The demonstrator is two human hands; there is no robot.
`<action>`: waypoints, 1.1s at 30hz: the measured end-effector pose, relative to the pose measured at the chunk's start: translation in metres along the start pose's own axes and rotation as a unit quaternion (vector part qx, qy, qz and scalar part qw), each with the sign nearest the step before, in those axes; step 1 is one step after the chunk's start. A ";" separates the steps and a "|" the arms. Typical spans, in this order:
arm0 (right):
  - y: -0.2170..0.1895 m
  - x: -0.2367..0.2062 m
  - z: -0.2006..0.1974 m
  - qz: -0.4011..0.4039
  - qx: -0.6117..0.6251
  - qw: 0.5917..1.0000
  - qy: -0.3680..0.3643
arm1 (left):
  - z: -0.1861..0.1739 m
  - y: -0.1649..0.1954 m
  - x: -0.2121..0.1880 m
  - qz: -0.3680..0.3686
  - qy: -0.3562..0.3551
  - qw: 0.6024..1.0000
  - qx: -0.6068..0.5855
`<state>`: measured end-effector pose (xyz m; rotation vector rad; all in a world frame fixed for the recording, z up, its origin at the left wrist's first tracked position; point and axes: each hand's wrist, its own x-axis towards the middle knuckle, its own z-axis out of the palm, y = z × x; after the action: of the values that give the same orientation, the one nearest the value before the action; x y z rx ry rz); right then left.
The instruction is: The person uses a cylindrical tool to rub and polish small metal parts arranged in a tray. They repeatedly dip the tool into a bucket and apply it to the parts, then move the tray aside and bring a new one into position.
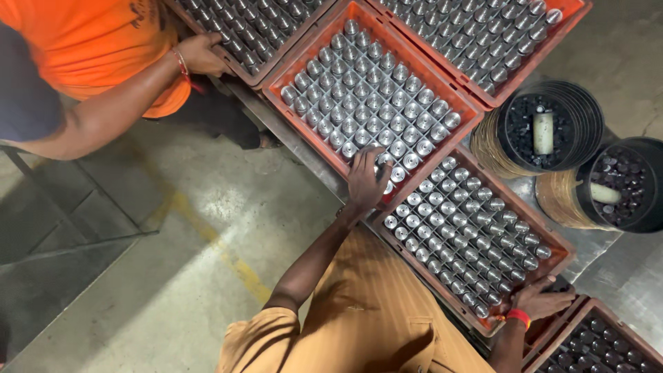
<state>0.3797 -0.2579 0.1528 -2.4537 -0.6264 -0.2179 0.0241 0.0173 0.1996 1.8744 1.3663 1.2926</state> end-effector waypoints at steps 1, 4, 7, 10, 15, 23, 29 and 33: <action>0.001 0.000 0.001 0.001 0.001 1.000 -0.004 | 0.000 0.001 0.000 -0.001 0.001 1.000 -0.006; 0.004 0.001 0.001 0.002 -0.024 1.000 -0.003 | -0.006 0.004 -0.002 0.008 0.000 0.999 -0.040; 0.007 0.002 0.003 0.020 -0.012 1.000 -0.019 | -0.022 0.004 -0.008 0.062 0.011 0.995 -0.083; 0.013 0.004 0.007 -0.004 -0.038 0.999 0.004 | -0.037 -0.005 -0.016 0.123 0.041 0.990 -0.061; 0.025 -0.001 0.010 -0.001 -0.044 0.997 0.062 | -0.020 -0.022 -0.020 0.026 -0.110 0.985 0.131; -0.009 -0.030 0.034 -0.187 0.062 0.980 0.008 | -0.060 -0.028 -0.022 0.153 0.092 0.974 0.138; -0.062 0.034 0.079 -0.227 0.221 0.944 -0.090 | -0.041 -0.004 -0.064 -0.026 -0.026 0.999 -0.031; -0.100 0.100 0.102 -0.193 0.282 0.930 -0.137 | -0.002 0.017 -0.147 -0.127 -0.043 0.988 -0.078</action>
<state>0.4202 -0.0883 0.1494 -1.8005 -1.1205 0.1439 0.0219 -0.1233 0.1543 1.5760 1.3664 1.1424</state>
